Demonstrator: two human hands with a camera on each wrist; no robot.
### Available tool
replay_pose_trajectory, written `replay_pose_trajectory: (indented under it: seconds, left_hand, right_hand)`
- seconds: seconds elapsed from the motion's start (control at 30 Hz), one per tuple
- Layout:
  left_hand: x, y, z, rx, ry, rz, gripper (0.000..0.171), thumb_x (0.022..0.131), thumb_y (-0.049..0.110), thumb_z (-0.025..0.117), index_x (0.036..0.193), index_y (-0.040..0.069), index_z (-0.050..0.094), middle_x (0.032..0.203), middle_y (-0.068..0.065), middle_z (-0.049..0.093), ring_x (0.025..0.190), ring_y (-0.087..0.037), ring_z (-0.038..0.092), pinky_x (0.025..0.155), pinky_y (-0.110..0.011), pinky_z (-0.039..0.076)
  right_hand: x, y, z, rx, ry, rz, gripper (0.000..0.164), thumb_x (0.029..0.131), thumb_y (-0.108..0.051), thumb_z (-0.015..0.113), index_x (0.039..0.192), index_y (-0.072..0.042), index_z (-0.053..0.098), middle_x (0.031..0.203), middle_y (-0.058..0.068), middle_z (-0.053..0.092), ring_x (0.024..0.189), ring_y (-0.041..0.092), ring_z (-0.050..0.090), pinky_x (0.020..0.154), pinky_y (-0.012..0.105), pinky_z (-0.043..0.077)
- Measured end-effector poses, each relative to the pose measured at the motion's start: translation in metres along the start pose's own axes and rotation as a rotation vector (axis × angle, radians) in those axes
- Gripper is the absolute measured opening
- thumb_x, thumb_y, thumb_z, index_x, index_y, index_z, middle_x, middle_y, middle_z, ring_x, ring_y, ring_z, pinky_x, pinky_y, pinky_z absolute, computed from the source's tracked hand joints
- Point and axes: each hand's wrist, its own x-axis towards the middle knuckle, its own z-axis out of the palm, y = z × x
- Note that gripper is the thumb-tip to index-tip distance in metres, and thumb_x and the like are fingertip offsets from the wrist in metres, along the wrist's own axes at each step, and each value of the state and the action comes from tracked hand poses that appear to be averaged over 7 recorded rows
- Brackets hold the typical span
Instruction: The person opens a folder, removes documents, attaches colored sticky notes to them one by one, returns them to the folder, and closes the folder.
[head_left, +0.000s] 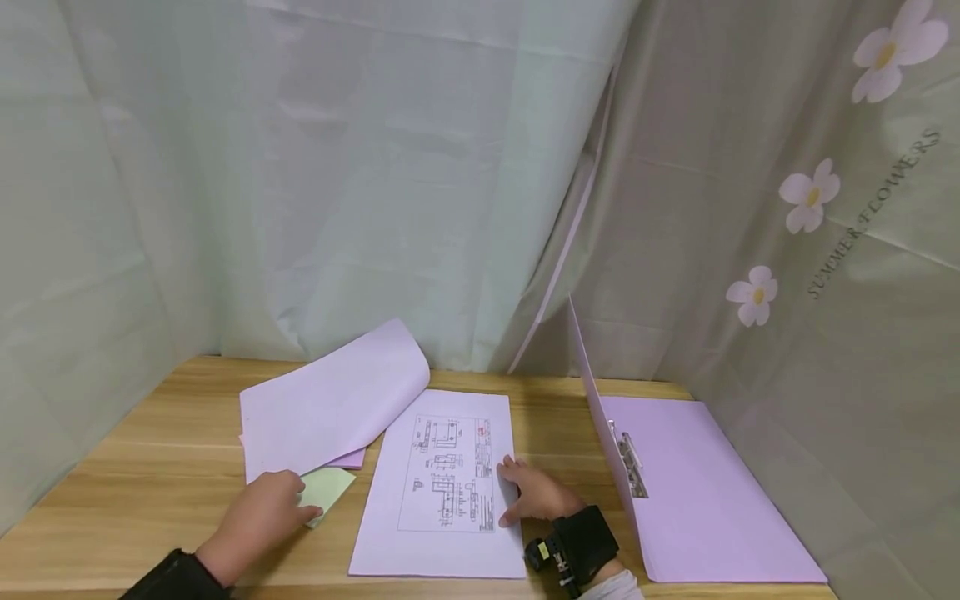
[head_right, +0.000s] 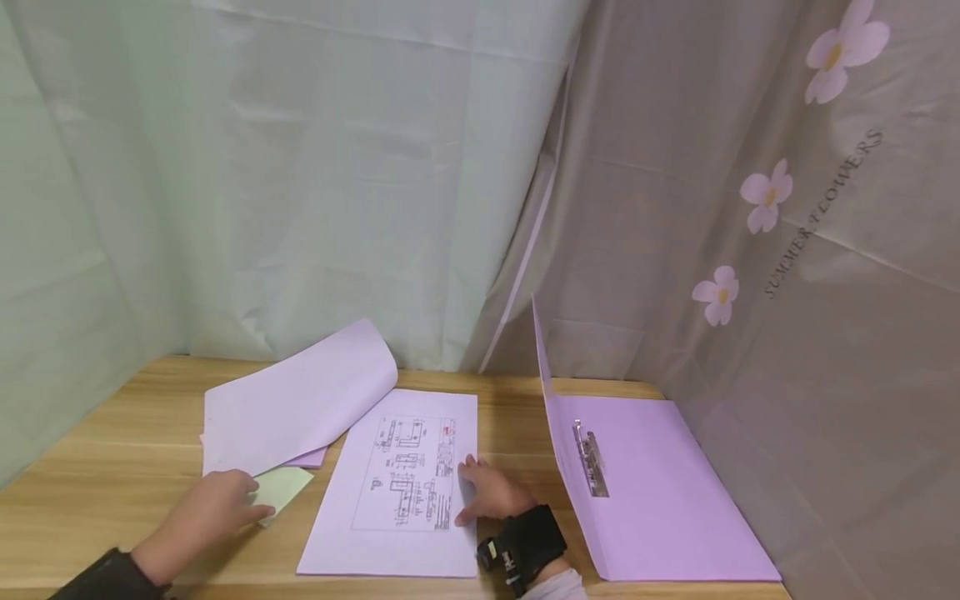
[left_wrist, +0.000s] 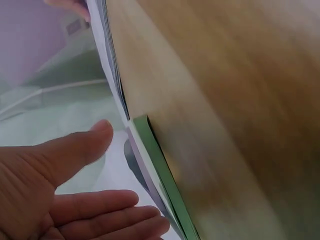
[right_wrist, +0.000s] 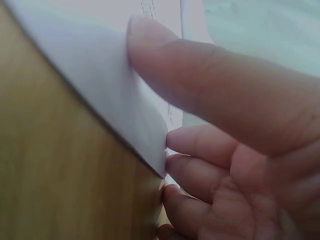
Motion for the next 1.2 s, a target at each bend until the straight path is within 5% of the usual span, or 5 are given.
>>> replay_pose_trajectory:
  seconds: [0.3,0.7,0.93,1.2]
  left_hand:
    - [0.005,0.005,0.006,0.048,-0.103,-0.019,0.032,0.065,0.027,0.076,0.065,0.006,0.052,0.057,0.001,0.043,0.054,-0.015,0.036,0.050,-0.028,0.030]
    - [0.005,0.008,0.005,0.078,-0.138,-0.004,0.025,0.067,0.019,0.074,0.065,0.005,0.053,0.056,0.001,0.044,0.053,-0.015,0.037,0.049,-0.028,0.031]
    - [0.002,0.007,0.002,0.067,-0.059,0.062,0.020,0.068,0.002,0.062,0.057,0.008,0.048,0.053,0.001,0.041,0.050,-0.015,0.035,0.046,-0.027,0.029]
    - [0.001,0.007,-0.007,0.153,0.020,0.094,0.024,0.078,0.002,0.053,0.056,0.010,0.046,0.051,0.002,0.041,0.049,-0.013,0.035,0.042,-0.028,0.030]
  right_hand:
    - [0.000,-0.001,-0.001,0.009,0.000,0.000,0.078,0.065,-0.014,0.077,0.131,0.003,0.040,0.142,0.018,0.031,0.133,0.032,0.023,0.107,0.046,0.020]
    - [-0.004,-0.001,-0.004,0.001,-0.009,-0.052,0.078,0.066,-0.013,0.077,0.131,0.006,0.038,0.141,0.021,0.030,0.132,0.035,0.023,0.105,0.048,0.022]
    - [-0.004,-0.002,-0.004,-0.005,-0.015,-0.054,0.078,0.067,-0.014,0.076,0.132,0.005,0.038,0.141,0.021,0.030,0.132,0.035,0.023,0.105,0.047,0.022]
    - [-0.003,-0.001,-0.003,-0.008,-0.010,-0.039,0.078,0.067,-0.014,0.076,0.132,0.005,0.038,0.141,0.021,0.030,0.133,0.034,0.022,0.106,0.047,0.021]
